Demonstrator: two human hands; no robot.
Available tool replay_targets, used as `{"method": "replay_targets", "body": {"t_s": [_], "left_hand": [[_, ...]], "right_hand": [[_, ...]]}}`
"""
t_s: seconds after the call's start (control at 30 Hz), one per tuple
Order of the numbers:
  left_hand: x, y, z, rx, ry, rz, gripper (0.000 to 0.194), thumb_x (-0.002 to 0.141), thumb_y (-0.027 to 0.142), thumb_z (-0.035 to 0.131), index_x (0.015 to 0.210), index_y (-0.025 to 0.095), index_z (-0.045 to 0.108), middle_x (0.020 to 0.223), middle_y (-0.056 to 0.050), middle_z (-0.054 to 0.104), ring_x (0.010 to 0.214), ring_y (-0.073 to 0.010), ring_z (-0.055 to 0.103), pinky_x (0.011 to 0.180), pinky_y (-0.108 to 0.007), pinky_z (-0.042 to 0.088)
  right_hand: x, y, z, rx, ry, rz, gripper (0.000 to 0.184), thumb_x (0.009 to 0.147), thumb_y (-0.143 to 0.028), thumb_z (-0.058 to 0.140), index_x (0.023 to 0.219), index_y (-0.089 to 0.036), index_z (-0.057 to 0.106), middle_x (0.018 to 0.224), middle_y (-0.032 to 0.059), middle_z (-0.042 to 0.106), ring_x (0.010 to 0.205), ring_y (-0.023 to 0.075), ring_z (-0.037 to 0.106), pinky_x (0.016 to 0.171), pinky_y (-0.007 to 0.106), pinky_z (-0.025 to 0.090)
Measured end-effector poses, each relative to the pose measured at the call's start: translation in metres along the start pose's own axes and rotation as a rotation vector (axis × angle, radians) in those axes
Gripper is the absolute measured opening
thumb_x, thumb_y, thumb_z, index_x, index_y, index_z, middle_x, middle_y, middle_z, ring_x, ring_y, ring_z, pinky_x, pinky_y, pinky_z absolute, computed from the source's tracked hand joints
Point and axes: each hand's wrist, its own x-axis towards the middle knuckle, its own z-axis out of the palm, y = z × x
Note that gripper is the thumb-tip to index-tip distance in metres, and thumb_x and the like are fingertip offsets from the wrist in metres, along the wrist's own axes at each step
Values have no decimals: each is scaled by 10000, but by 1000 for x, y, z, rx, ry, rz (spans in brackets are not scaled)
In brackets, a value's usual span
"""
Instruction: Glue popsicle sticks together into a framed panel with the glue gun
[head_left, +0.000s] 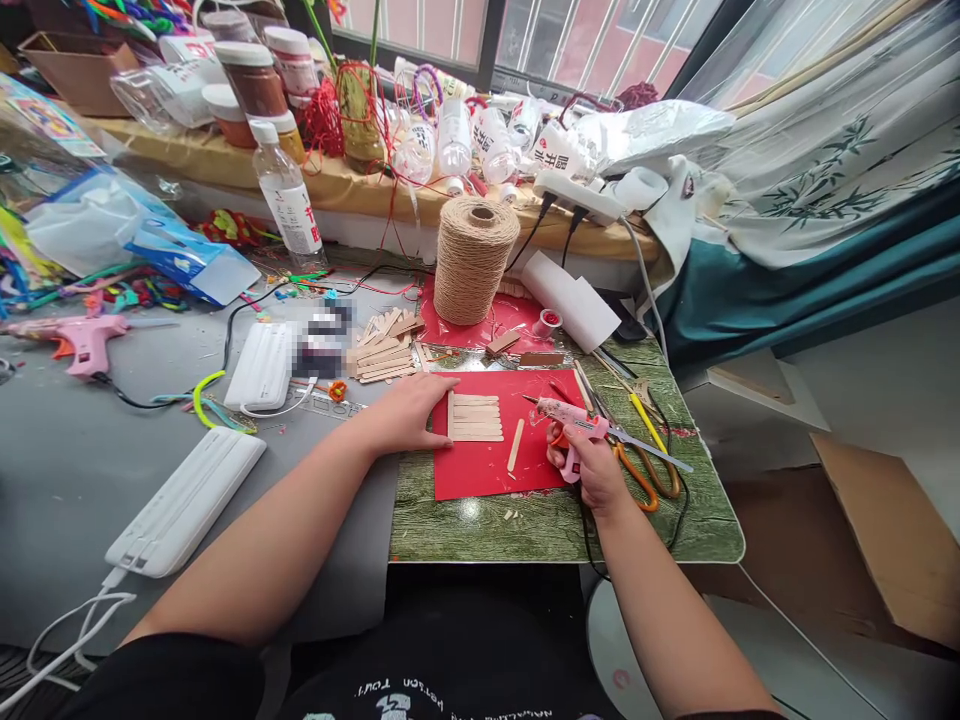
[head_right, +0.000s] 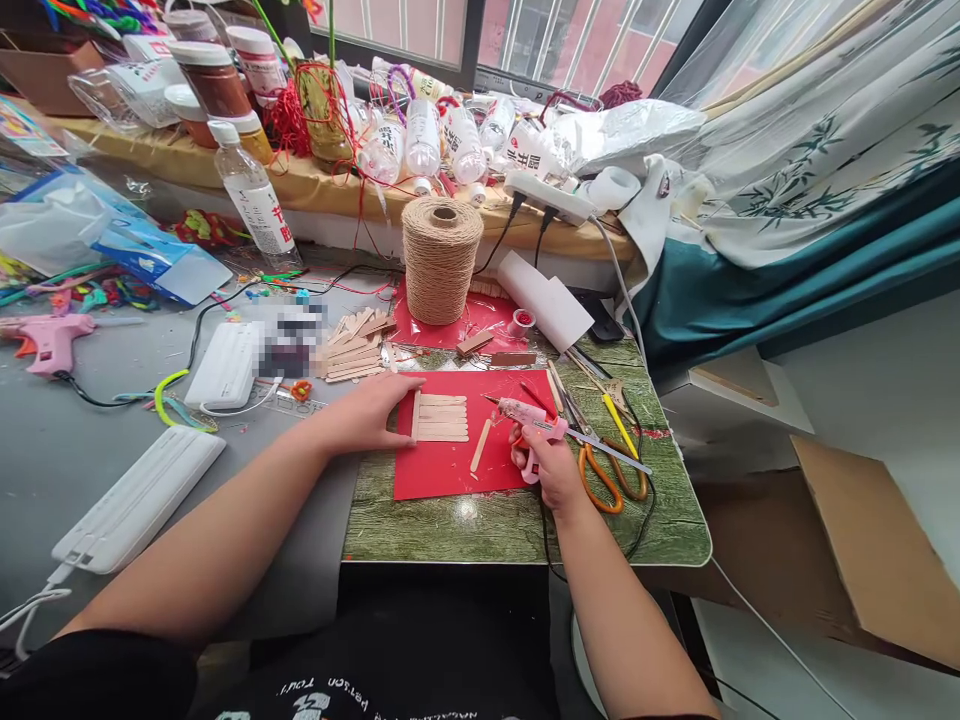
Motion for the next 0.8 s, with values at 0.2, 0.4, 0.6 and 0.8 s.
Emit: {"method": "replay_targets", "body": {"t_s": [0.2, 0.4, 0.6, 0.8], "left_hand": [[1, 0, 2, 15, 12, -5, 835, 758, 598, 795, 1437, 216, 493, 1464, -132, 567, 1384, -338, 489, 1171, -474, 370], [2, 2, 0, -5, 6, 31, 680, 776, 596, 778, 1314, 231, 577, 1439, -106, 581, 1398, -327, 479, 1186, -474, 364], [-1, -2, -6, -69, 23, -17, 805, 765, 608, 787, 1417, 229, 505, 1512, -118, 508, 1425, -306, 460, 1198, -427, 384], [2, 1, -7, -31, 4, 15, 612, 821, 592, 743, 1294, 231, 603, 1353, -93, 614, 1304, -303, 536, 1129, -428, 431]], "right_hand": [[0, 0, 0, -2, 11, -2, 257, 897, -443, 751, 953, -209, 661, 866, 10, 616, 530, 91, 491, 504, 279, 405], [0, -1, 1, -3, 15, -8, 266, 894, -455, 749, 941, -208, 663, 860, 13, 613, 526, 93, 489, 503, 287, 410], [-1, 0, 0, -15, 2, -24, 257, 905, -442, 736, 956, -198, 674, 864, 20, 623, 536, 94, 500, 507, 281, 405], [0, 2, -2, -6, 3, -16, 261, 905, -446, 738, 956, -199, 676, 870, 15, 621, 541, 89, 497, 515, 279, 411]]}}
